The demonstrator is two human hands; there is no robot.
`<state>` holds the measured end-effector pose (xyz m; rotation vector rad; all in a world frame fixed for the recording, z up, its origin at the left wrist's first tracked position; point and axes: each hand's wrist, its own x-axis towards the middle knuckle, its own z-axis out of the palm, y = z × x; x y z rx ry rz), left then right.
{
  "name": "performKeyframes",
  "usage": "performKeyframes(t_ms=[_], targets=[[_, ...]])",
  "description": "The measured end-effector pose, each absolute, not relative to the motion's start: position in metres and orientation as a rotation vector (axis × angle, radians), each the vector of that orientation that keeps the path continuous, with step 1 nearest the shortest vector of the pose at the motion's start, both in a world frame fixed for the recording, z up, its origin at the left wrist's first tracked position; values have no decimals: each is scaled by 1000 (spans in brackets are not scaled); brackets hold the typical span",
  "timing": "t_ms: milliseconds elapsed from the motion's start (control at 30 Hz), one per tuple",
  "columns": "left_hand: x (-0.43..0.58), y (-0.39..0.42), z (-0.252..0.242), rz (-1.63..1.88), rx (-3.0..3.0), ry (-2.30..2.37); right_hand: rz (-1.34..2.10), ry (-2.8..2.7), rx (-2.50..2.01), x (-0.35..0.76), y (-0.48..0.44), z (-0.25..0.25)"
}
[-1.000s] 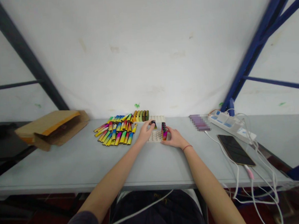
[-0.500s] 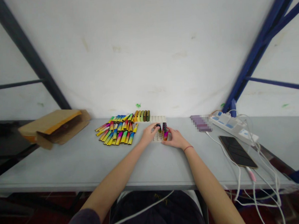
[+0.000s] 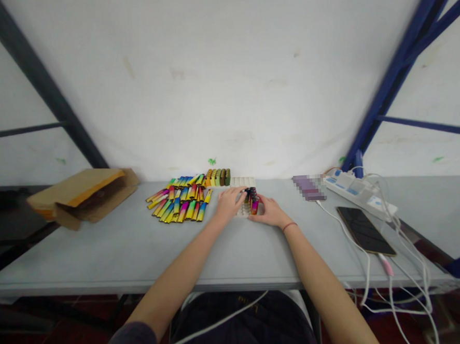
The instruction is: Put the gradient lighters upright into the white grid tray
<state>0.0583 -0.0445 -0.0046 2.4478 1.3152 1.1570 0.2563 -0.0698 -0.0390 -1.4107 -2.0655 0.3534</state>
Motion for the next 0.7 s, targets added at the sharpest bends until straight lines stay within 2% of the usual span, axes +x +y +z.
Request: performKeyframes(t_ms=[200, 333, 467, 700], targets=[[50, -40, -3, 1083, 2478, 1435, 345, -2072, -1393, 257, -70, -39], [28, -31, 1, 1056, 2295, 1910, 345, -2081, -1417, 258, -70, -38], [7, -22, -1, 784, 2159, 2270, 343, -2073, -1429, 258, -71, -37], [9, -19, -5, 637, 2184, 2231, 332, -2085, -1416, 257, -71, -37]])
